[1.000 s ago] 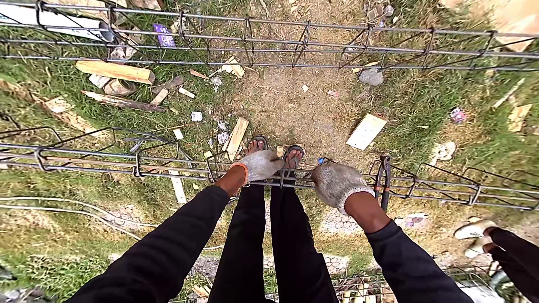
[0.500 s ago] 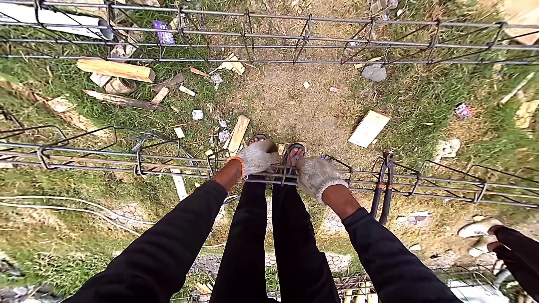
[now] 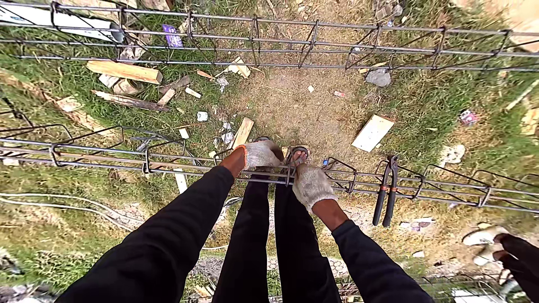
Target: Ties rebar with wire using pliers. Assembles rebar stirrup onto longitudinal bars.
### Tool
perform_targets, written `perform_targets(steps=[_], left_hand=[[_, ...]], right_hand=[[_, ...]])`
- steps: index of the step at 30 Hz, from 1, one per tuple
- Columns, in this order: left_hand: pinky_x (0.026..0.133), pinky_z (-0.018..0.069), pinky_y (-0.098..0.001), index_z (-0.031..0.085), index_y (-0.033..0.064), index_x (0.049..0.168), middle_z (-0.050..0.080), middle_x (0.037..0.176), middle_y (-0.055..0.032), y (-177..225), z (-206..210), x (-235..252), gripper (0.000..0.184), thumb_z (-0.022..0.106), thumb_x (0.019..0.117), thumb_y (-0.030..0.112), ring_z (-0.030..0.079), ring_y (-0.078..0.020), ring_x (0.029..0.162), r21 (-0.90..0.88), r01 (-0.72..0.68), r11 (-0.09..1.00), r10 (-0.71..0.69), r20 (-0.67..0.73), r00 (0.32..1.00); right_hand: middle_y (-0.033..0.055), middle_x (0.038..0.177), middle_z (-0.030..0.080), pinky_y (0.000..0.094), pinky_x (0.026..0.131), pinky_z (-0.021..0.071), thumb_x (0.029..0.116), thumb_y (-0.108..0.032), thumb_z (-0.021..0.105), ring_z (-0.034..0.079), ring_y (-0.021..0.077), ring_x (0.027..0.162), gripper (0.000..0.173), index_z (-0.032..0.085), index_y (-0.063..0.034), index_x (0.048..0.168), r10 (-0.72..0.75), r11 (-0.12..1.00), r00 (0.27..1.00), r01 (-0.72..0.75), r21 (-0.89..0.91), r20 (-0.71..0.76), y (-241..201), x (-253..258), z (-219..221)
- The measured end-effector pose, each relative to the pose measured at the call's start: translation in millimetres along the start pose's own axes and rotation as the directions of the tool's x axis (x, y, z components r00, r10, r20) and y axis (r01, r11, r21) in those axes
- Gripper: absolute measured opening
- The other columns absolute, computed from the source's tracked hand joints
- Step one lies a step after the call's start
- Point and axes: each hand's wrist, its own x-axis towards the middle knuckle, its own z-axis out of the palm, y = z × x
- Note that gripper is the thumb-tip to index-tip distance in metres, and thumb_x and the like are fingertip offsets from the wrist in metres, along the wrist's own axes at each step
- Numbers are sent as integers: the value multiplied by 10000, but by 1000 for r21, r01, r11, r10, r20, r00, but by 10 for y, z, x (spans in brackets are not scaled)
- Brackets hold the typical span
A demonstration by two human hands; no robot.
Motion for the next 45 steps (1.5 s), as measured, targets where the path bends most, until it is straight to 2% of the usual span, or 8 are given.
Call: perform_targets(steps=[3,13,16,22,30,37,42,45], left_hand=[[776,586,-440,706,140,1201,728,1035,-92,650,-102,205,325,754,880,141,700,-213,852,1,393,919,-386,193,902],[772,616,-436,491,184,1469,736,955,-88,850,216,45,699,763,833,79,720,-191,795,-289,239,927,-302,-198,932],[805,617,-406,477,153,1468,744,971,-77,854,215,35,691,765,843,85,730,-170,834,-294,229,928,-291,-188,938],[812,614,-399,548,98,1390,754,970,-76,846,223,61,603,776,832,83,732,-168,845,-266,290,919,-334,-141,932],[806,535,-601,771,196,905,735,904,-55,903,205,130,197,787,803,364,695,-263,899,93,542,835,-523,-171,835],[825,540,-595,791,237,981,752,944,-33,1007,248,68,166,702,905,355,707,-242,919,118,494,861,-472,-175,864],[850,530,-593,763,231,1020,744,965,-20,979,324,-28,209,607,975,364,699,-225,958,112,465,878,-438,-202,876],[835,535,-599,753,232,1046,744,970,-22,997,363,-57,222,578,991,357,704,-229,955,123,460,879,-427,-226,876]], right_hand=[[189,1014,716,575,783,586,1054,-259,482,721,379,963,263,661,-76,1113,53,998,998,-52,-20,40,-58,49,27],[197,949,707,610,716,574,1045,-261,549,712,402,870,224,672,-79,1090,-73,985,994,83,150,-76,150,-33,102],[130,989,733,542,828,584,1041,-209,529,719,289,911,238,713,-95,1140,-138,945,989,114,307,56,290,155,3],[122,902,717,359,612,567,974,-58,515,661,197,683,278,675,-25,1198,-352,685,842,-66,726,409,598,302,-257],[107,814,707,341,560,548,941,-30,577,634,176,604,213,716,-20,1103,-255,745,912,-28,667,322,487,304,-231],[65,730,709,421,518,531,921,-84,577,639,204,559,186,747,-107,993,-146,845,983,66,531,111,361,-18,-201],[68,929,740,542,787,579,945,-219,645,711,237,854,178,766,-144,1053,-158,948,980,118,294,117,370,111,-211],[122,910,725,596,728,554,967,-260,636,707,320,870,166,739,-130,969,-152,987,984,144,76,99,312,26,-266]])
